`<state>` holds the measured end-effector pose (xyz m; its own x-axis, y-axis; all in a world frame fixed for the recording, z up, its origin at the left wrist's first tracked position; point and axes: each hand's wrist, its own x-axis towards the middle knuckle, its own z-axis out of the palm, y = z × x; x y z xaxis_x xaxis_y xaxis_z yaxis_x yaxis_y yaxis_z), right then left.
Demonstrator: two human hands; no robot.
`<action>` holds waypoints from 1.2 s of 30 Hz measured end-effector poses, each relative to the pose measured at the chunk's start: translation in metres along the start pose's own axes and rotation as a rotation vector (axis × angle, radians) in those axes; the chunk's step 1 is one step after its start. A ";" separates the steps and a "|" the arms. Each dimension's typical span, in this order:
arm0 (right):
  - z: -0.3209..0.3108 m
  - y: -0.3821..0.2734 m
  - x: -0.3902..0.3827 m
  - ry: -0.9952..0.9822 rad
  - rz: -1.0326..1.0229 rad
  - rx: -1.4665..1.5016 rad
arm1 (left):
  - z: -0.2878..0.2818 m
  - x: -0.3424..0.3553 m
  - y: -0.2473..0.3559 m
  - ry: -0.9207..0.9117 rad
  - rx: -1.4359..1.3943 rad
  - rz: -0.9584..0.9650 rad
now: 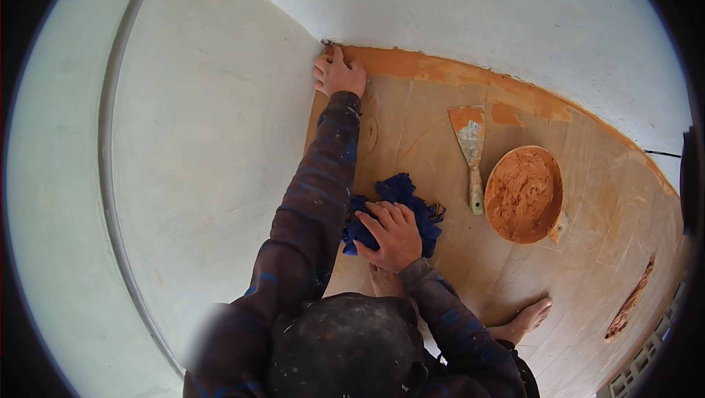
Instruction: The person applies brown grout from a bowl into floor tile gaps using a spatula, wipes excess paste with a blue cloth, and smooths the filler into a corner by hand.
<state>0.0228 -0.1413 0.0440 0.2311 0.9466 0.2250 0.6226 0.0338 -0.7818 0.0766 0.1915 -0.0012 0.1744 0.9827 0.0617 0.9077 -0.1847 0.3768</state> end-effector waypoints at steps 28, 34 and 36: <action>0.001 0.001 0.001 -0.002 0.006 -0.009 | 0.006 0.001 0.010 0.019 0.222 0.076; -0.002 0.004 0.002 0.005 0.006 -0.018 | -0.003 -0.021 0.020 -0.035 0.138 0.233; -0.003 0.005 0.001 0.007 0.004 -0.028 | -0.007 -0.024 0.015 -0.040 0.084 0.229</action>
<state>0.0284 -0.1408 0.0421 0.2389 0.9444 0.2257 0.6425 0.0206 -0.7660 0.0831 0.1657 0.0096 0.3929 0.9142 0.0992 0.8710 -0.4046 0.2786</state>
